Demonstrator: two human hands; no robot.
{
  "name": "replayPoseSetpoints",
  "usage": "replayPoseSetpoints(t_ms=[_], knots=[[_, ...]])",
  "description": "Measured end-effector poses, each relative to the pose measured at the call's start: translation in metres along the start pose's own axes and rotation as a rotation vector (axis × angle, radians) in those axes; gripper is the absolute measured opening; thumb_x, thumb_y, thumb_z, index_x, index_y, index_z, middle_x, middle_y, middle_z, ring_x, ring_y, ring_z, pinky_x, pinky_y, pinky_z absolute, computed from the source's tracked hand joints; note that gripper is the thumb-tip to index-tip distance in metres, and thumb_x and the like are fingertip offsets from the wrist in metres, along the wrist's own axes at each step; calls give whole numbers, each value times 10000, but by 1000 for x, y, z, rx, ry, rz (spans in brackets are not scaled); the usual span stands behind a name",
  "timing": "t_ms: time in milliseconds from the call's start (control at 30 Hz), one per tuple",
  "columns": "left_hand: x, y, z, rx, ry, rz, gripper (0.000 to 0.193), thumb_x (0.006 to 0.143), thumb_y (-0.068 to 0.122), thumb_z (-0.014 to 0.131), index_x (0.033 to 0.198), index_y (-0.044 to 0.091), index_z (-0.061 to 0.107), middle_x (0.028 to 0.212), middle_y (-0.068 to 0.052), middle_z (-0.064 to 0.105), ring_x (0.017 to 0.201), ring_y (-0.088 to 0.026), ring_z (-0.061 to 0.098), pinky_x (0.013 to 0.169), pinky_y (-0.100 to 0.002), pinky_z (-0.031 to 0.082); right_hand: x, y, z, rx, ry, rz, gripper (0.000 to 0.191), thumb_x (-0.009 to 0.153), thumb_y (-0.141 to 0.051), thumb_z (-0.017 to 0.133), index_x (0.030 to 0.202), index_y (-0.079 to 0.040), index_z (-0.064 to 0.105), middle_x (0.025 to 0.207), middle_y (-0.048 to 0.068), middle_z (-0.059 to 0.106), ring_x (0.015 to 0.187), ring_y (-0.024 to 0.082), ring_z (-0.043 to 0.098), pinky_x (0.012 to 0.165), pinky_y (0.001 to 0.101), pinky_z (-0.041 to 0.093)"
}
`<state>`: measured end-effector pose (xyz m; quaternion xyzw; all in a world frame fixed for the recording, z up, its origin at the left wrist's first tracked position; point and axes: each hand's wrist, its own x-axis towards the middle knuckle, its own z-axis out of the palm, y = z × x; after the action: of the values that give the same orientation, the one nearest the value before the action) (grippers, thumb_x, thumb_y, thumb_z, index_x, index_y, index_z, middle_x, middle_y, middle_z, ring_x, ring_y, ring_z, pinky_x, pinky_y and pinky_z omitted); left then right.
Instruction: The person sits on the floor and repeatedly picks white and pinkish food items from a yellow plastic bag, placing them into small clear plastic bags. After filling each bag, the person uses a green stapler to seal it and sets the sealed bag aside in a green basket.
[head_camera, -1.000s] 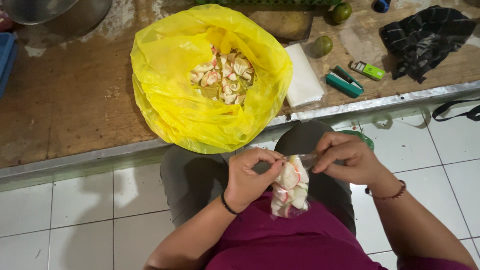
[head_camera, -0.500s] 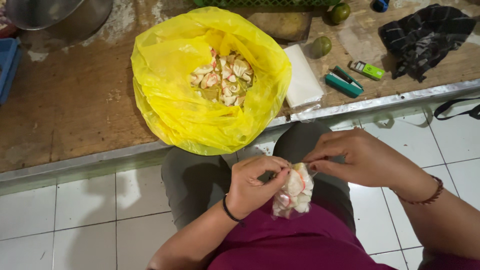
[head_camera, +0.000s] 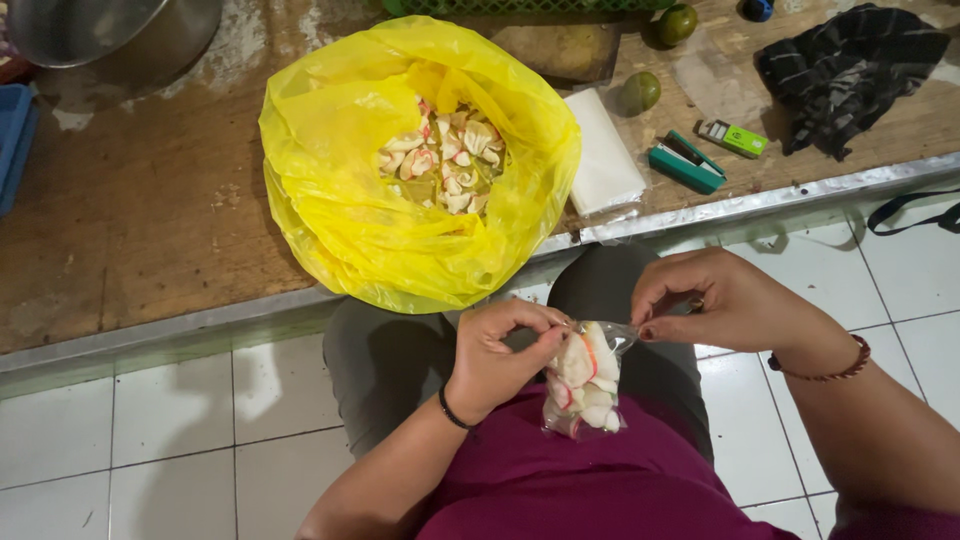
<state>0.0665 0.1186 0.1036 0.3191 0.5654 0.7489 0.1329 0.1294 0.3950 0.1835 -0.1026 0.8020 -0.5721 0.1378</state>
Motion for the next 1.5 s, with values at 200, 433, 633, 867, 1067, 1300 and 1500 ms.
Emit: replayPoseSetpoints(t_ms=[200, 433, 633, 867, 1067, 1300, 1500], knots=[[1, 4, 0, 25, -21, 29, 94, 895, -86, 741, 879, -15, 681, 956, -112, 768, 955, -181, 762, 863, -300, 608, 1, -10, 5, -61, 10, -101, 92, 779, 25, 764, 848, -22, 727, 886, 71, 734, 808, 151, 748, 718, 277, 627], [-1, -2, 0, -7, 45, 43, 132, 900, -97, 739, 859, -10, 648, 940, -98, 756, 961, -186, 759, 869, -311, 612, -12, 7, 35, -617, 387, -464, 161, 752, -45, 789, 873, -79, 689, 921, 59, 699, 764, 179, 715, 626, 287, 566], [-4, -3, -1, -76, 32, 27, 122, 912, -95, 726, 875, -8, 650, 958, -98, 751, 986, -189, 756, 888, -315, 610, -12, 20, 41, -540, 473, -508, 179, 795, -25, 758, 930, -87, 657, 969, 53, 684, 844, 188, 731, 713, 288, 589], [-3, 8, 2, 105, 23, 86, 119, 885, -87, 752, 866, 1, 673, 966, -103, 771, 980, -202, 773, 873, -310, 615, -11, -9, 24, -308, 281, -417, 454, 718, -44, 754, 1164, -40, 670, 1122, 120, 705, 1055, 246, 682, 912, 370, 536], [-1, 12, 4, 124, 22, 109, 124, 881, -84, 762, 869, 6, 679, 957, -100, 771, 974, -203, 779, 872, -310, 622, -6, -8, 35, -257, 295, -360, 284, 783, -9, 787, 1059, -61, 744, 1003, 64, 754, 879, 176, 746, 764, 298, 592], [-1, 11, 2, 86, 21, 119, 118, 889, -85, 759, 883, 1, 678, 965, -102, 769, 976, -196, 771, 871, -307, 619, -12, 12, 41, -323, 371, -497, 108, 817, 6, 767, 889, -72, 743, 939, 48, 718, 852, 157, 752, 718, 269, 614], [0, 13, 4, 78, -5, 122, 117, 892, -87, 757, 890, -3, 676, 970, -106, 771, 975, -193, 776, 862, -301, 622, -8, 10, 32, -462, 337, -643, 103, 813, -62, 804, 855, -99, 717, 933, 18, 695, 898, 196, 704, 785, 319, 578]])
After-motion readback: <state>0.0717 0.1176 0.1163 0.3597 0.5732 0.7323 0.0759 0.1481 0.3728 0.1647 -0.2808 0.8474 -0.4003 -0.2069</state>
